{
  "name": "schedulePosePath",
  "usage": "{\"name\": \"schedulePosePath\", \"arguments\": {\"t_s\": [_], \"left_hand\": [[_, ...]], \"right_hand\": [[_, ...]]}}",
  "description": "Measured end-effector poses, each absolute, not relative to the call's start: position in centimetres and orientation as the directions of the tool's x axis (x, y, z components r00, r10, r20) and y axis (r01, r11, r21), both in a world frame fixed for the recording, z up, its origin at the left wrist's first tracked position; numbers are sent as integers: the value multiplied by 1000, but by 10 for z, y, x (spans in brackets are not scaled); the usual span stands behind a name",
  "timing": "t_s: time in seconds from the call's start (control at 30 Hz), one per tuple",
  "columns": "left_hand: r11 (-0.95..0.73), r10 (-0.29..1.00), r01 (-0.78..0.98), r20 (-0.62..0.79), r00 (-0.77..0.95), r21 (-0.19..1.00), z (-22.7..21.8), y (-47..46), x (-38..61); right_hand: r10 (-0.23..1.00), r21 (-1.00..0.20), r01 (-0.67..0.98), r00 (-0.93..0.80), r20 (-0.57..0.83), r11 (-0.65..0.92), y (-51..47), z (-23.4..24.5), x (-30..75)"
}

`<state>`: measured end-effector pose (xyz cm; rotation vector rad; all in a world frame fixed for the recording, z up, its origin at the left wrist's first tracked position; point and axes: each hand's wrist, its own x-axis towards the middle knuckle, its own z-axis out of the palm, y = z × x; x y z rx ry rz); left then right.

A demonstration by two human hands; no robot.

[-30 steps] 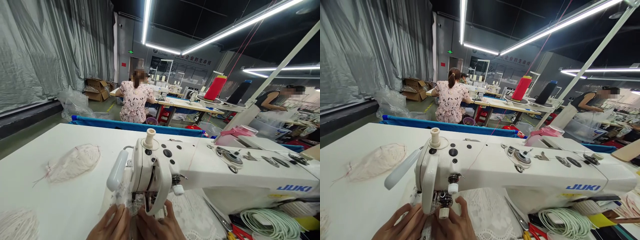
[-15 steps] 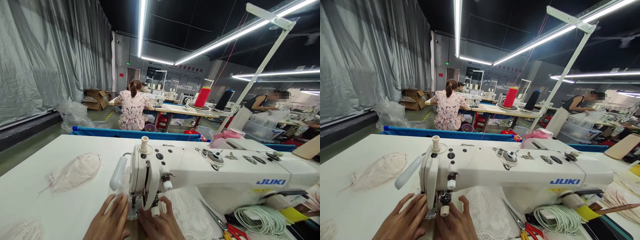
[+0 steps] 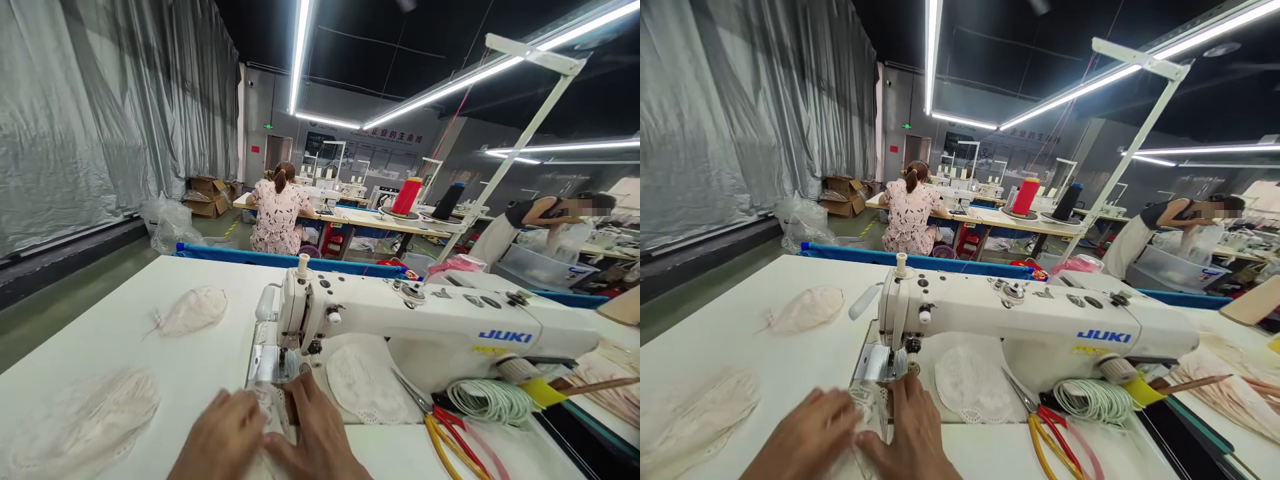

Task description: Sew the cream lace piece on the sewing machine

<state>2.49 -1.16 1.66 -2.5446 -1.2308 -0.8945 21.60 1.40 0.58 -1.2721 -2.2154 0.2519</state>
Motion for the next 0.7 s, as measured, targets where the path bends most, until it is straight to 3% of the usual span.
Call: {"name": "schedulePosePath", "arguments": {"t_s": [0.1, 0.17, 0.33, 0.43, 0.5, 0.7], "left_hand": [[-444, 896, 687, 268, 354, 575, 34, 16, 25], [-335, 925, 631, 119, 360, 699, 41, 29, 27], [-180, 897, 490, -62, 438, 853, 67, 7, 25], [59, 789, 215, -177, 588, 975, 81, -27, 21], [222, 719, 47, -196, 667, 974, 82, -47, 22], [282, 785, 40, -254, 566, 959, 54, -88, 40]], "right_hand": [[909, -632, 654, -284, 304, 415, 11, 6, 207], [940, -753, 564, -244, 238, 337, 12, 11, 208], [925, -907, 363, -374, 68, 213, 1, 41, 224], [858, -991, 128, -504, -103, -43, -20, 66, 232], [803, -980, 12, -571, -169, -197, -36, 79, 235], [788, -985, 146, -594, -160, -91, -72, 95, 248]]}}
